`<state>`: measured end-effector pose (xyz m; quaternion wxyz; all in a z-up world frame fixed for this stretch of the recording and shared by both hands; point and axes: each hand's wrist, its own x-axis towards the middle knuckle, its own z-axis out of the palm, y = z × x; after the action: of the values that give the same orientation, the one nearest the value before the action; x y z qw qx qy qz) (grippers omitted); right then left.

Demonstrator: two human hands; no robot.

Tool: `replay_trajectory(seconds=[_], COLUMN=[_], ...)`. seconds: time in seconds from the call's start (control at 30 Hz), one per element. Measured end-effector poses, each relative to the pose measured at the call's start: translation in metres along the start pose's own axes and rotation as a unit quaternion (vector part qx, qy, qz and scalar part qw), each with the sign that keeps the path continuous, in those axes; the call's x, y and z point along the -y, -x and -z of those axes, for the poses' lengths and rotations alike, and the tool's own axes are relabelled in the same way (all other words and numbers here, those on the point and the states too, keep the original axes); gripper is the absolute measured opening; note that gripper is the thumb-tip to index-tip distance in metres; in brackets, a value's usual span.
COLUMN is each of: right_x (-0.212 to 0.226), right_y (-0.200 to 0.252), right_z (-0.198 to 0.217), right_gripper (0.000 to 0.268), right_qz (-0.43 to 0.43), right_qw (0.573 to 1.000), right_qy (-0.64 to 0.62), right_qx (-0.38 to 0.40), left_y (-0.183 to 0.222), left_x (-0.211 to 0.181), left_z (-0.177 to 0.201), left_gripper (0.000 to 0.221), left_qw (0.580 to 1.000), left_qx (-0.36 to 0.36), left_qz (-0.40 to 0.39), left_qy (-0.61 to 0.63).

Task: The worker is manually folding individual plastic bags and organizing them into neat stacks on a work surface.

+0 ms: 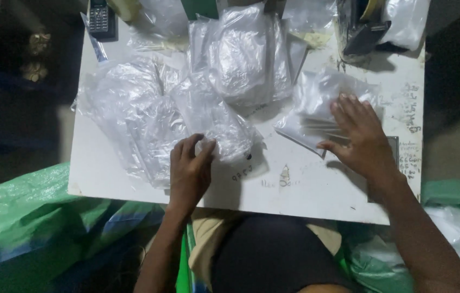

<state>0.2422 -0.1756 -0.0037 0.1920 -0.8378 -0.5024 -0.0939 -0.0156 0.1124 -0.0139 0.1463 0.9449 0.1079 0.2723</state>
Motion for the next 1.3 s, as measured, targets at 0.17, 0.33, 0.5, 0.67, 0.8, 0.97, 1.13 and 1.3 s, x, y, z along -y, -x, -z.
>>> replay_trajectory(seconds=[0.17, 0.33, 0.5, 0.67, 0.8, 0.97, 1.13, 1.3], right_x=[0.026, 0.079, 0.072, 0.091, 0.069, 0.071, 0.063, 0.069], right_y=[0.009, 0.018, 0.065, 0.071, 0.070, 0.018, 0.014, 0.021], right_z=[0.004, 0.013, -0.025, -0.014, -0.032, -0.024, -0.017, -0.013], right_gripper=[0.056, 0.072, 0.043, 0.063, 0.019, 0.033, 0.017, 0.035], right_qz=[-0.010, -0.124, -0.310, -0.313, -0.231, -0.143, -0.102, -0.143], right_qw=[0.989, 0.936, 0.768, 0.881, 0.949, 0.946, 0.906, 0.887], right_qy=[-0.099, -0.320, -0.523, -0.256, -0.203, -0.202, -0.261, -0.247], right_qx=[-0.113, -0.075, 0.199, 0.246, 0.064, 0.211, 0.319, 0.362], left_y=[-0.018, -0.014, 0.005, 0.017, 0.023, 0.017, 0.023, 0.014], left_x=[-0.013, -0.072, -0.091, -0.105, -0.102, -0.097, -0.090, -0.085], left_z=[0.003, -0.015, -0.080, -0.077, -0.088, -0.109, -0.101, -0.073], left_gripper=[0.009, 0.017, 0.035, 0.035, 0.032, 0.028, 0.006, 0.036], left_qw=[0.991, 0.963, 0.756, 0.892, 0.981, 0.989, 0.982, 0.927], left_qx=[-0.109, -0.106, 0.122, 0.068, 0.016, 0.109, 0.148, 0.278], left_qz=[-0.072, -0.003, 0.293, 0.276, 0.086, 0.027, 0.007, 0.102], left_qy=[-0.032, 0.246, 0.573, 0.352, 0.172, 0.097, 0.121, 0.229])
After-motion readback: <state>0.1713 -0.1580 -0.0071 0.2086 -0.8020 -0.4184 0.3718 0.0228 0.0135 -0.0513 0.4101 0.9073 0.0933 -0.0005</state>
